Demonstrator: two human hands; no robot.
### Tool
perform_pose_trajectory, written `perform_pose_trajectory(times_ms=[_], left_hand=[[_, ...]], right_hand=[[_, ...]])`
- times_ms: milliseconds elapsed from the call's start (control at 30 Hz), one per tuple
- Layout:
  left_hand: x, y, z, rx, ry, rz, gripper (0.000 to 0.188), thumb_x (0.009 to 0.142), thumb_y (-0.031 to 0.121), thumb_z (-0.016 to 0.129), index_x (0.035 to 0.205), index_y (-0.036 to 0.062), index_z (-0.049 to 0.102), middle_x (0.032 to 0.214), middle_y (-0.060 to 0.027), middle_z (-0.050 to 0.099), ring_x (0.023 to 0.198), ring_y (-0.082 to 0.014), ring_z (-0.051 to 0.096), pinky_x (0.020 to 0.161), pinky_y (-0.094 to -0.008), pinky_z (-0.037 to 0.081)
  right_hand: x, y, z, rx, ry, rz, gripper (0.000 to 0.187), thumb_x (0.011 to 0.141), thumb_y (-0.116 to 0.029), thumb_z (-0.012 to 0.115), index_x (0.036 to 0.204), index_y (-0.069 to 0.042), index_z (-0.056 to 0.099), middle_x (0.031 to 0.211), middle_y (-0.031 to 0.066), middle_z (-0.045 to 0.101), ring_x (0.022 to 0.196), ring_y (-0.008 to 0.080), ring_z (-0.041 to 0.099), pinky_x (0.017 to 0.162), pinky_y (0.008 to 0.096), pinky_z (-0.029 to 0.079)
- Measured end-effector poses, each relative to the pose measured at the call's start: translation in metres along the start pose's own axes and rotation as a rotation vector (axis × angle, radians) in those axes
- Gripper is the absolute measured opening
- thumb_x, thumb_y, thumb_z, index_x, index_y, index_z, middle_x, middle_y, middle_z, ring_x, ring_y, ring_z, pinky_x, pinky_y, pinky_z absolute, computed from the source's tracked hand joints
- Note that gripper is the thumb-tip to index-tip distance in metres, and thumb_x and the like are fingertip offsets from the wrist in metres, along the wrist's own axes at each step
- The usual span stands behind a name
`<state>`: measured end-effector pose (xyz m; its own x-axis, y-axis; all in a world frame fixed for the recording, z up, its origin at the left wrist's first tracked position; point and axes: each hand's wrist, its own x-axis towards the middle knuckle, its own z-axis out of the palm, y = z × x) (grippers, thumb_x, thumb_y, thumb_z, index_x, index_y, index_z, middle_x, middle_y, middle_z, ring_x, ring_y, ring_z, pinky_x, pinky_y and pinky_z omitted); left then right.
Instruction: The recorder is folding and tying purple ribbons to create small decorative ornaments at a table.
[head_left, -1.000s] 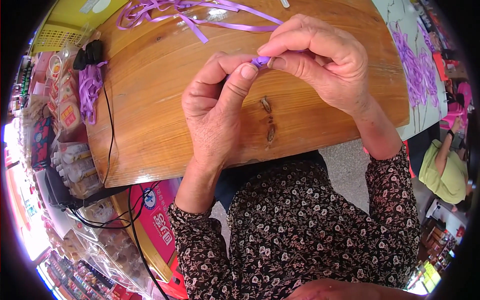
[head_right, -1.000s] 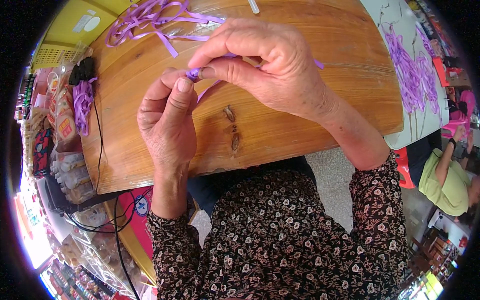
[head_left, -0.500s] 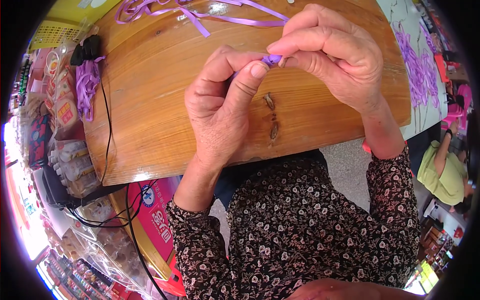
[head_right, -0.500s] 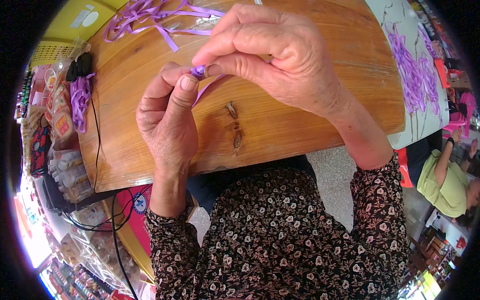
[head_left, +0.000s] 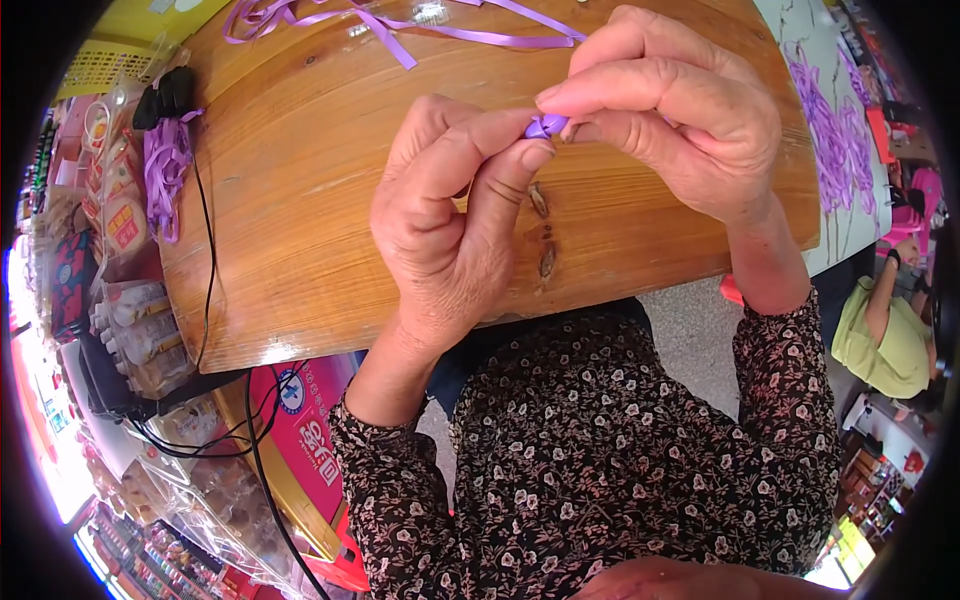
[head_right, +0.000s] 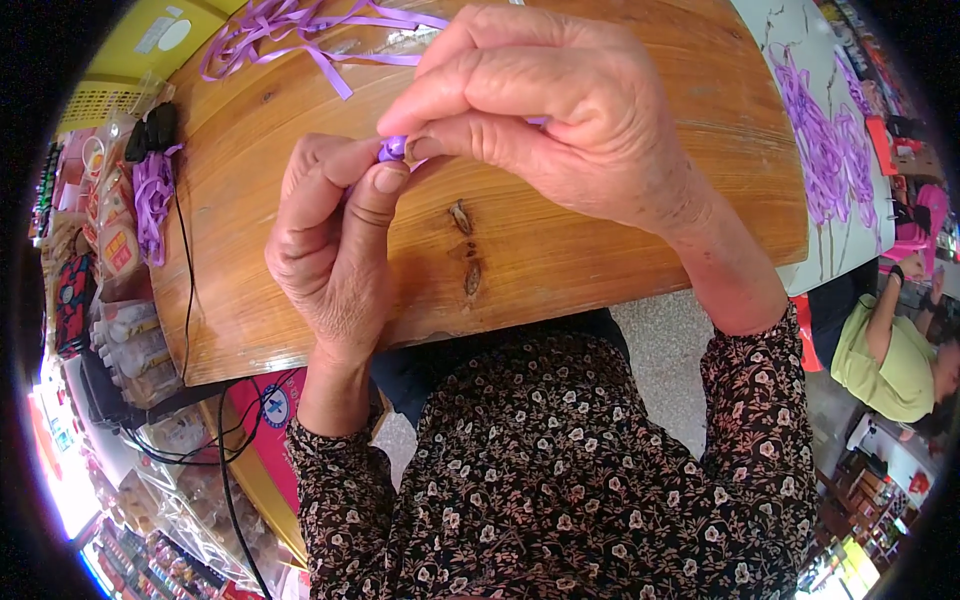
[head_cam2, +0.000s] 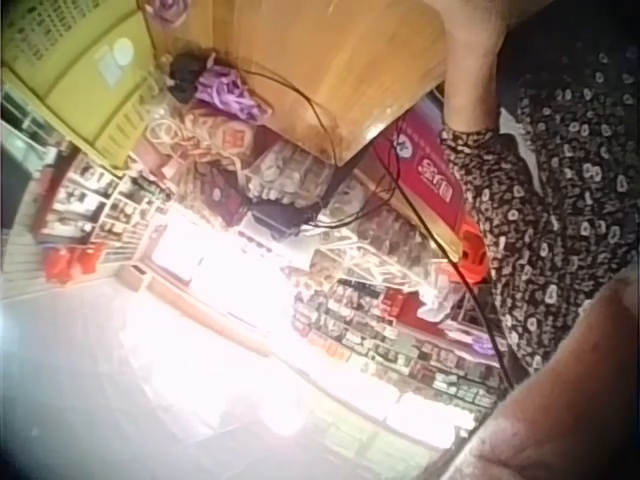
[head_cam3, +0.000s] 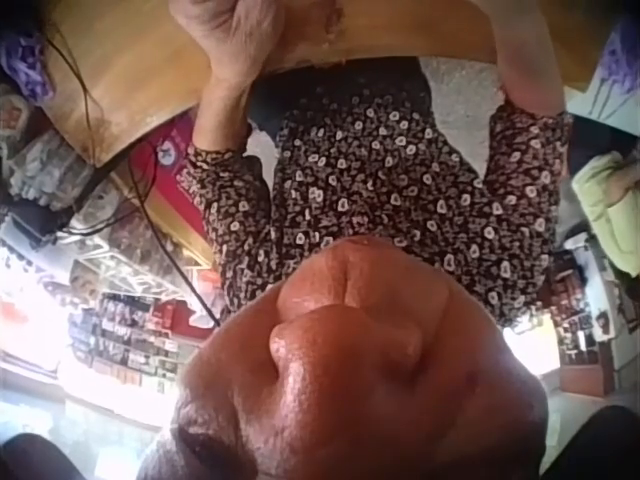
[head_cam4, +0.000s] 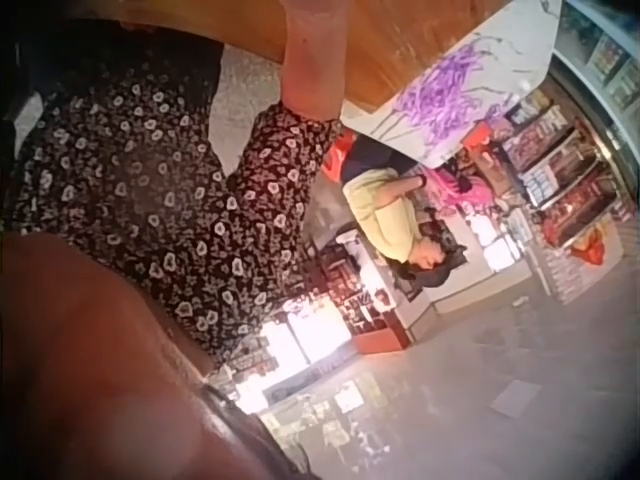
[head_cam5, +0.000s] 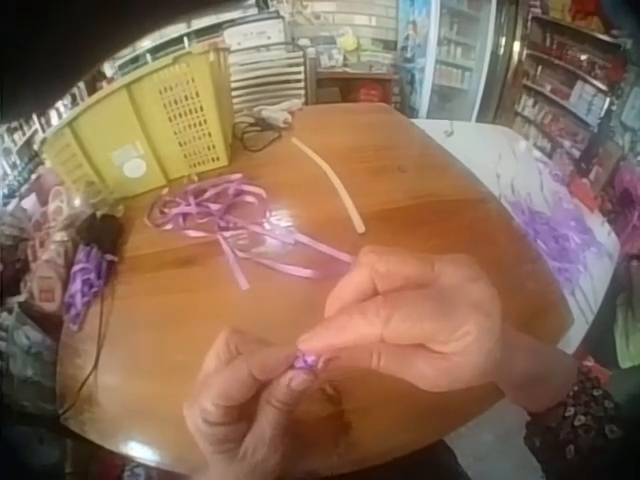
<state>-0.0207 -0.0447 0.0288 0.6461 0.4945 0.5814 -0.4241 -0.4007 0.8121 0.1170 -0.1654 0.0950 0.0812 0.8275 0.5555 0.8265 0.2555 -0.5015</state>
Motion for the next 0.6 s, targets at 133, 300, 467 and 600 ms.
perform_pose_trajectory(times_ms=[133, 300, 467, 600], left_hand=[[0.001, 0.0, -0.001, 0.095, 0.007, 0.102, 0.016, 0.074, -0.005, 0.07, 0.088, 0.0, 0.066, 0.071, -0.0042, 0.056, 0.063, -0.0128, 0.049, 0.055, -0.0228, 0.041], [-0.003, 0.007, -0.004, 0.126, -0.024, 0.031, 0.014, 0.078, -0.005, 0.066, 0.092, -0.003, 0.066, 0.079, -0.0041, 0.055, 0.073, -0.0109, 0.048, 0.064, -0.0199, 0.039], [-0.001, 0.008, 0.001, 0.144, -0.013, 0.026, 0.015, 0.076, -0.006, 0.068, 0.091, -0.003, 0.067, 0.076, -0.0032, 0.054, 0.07, -0.0099, 0.048, 0.059, -0.0189, 0.038], [-0.001, 0.002, -0.004, 0.257, 0.058, 0.15, 0.016, 0.07, -0.001, 0.073, 0.084, 0.0019, 0.068, 0.064, -0.0044, 0.054, 0.056, -0.0145, 0.05, 0.05, -0.0245, 0.039]], right_hand=[[0.005, -0.012, -0.007, 0.059, 0.017, 0.107, 0.019, 0.073, -0.001, 0.071, 0.091, -0.003, 0.07, 0.082, 0.008, 0.063, 0.07, 0.0186, 0.062, 0.058, 0.0259, 0.047], [0.003, 0.01, 0.002, 0.015, -0.012, -0.042, 0.018, 0.073, -0.001, 0.071, 0.091, -0.002, 0.069, 0.081, 0.0084, 0.063, 0.069, 0.0194, 0.062, 0.057, 0.0266, 0.047], [0.008, 0.064, 0.019, -0.02, 0.324, -0.874, 0.013, 0.073, -0.001, 0.071, 0.086, -0.001, 0.069, 0.08, 0.0087, 0.062, 0.066, 0.021, 0.059, 0.055, 0.0275, 0.046], [0.013, 0.028, 0.011, -0.005, 0.15, -0.475, 0.013, 0.073, -0.001, 0.071, 0.085, -0.001, 0.068, 0.079, 0.0088, 0.062, 0.066, 0.0213, 0.059, 0.055, 0.0277, 0.046]])
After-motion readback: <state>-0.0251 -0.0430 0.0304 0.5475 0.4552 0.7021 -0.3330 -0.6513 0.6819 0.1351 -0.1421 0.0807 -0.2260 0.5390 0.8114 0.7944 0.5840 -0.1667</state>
